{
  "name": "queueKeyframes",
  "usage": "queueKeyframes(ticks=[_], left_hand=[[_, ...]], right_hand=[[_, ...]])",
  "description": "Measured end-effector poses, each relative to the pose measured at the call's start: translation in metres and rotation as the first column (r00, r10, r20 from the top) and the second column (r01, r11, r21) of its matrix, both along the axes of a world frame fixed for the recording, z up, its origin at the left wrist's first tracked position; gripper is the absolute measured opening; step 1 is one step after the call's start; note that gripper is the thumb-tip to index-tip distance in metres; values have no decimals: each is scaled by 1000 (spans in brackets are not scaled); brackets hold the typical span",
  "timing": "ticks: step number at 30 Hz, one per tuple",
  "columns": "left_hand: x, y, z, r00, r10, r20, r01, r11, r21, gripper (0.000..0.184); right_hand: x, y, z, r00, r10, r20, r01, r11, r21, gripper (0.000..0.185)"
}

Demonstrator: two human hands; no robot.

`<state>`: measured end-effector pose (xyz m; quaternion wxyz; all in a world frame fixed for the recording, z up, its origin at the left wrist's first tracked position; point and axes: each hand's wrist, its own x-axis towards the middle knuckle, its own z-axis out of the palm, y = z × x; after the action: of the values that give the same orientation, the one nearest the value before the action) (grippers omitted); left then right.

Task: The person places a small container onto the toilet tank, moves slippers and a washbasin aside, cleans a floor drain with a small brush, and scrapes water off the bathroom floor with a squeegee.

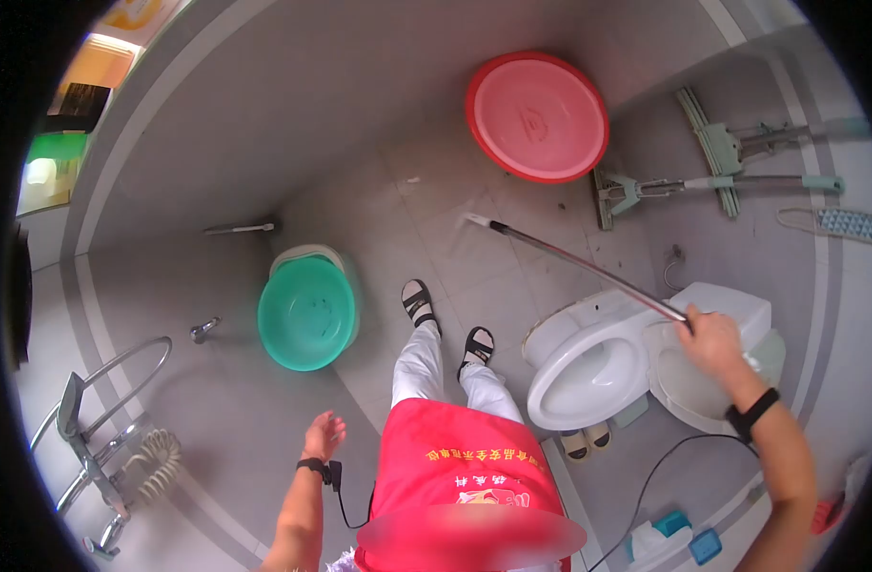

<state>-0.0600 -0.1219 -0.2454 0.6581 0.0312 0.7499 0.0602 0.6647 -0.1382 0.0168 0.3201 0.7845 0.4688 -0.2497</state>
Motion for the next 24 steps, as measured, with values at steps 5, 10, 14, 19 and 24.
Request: queueKeyframes(ticks=[5,10,14,19,24], left_hand=[[10,53,0,998,-38,50,39,999,-3,32],[-17,82,5,999,-25,31,25,1000,13,30],[-36,94,-1,999,-44,-29,43,999,-26,28],[-40,94,-1,999,-38,-35,36,998,-45,29],[-16,97,1,997,-67,-39,64,996,-70,28]], right_hand=[[-64,107,-59,981,110,-162,-90,988,124,30],[-100,239,-123,884,435,-170,-376,879,293,30],[-101,301,-150,866,486,-116,-481,874,67,35],[-44,283,-138,932,357,-62,-361,929,-78,40],[-18,248,-113,980,197,-2,-195,970,-146,42]])
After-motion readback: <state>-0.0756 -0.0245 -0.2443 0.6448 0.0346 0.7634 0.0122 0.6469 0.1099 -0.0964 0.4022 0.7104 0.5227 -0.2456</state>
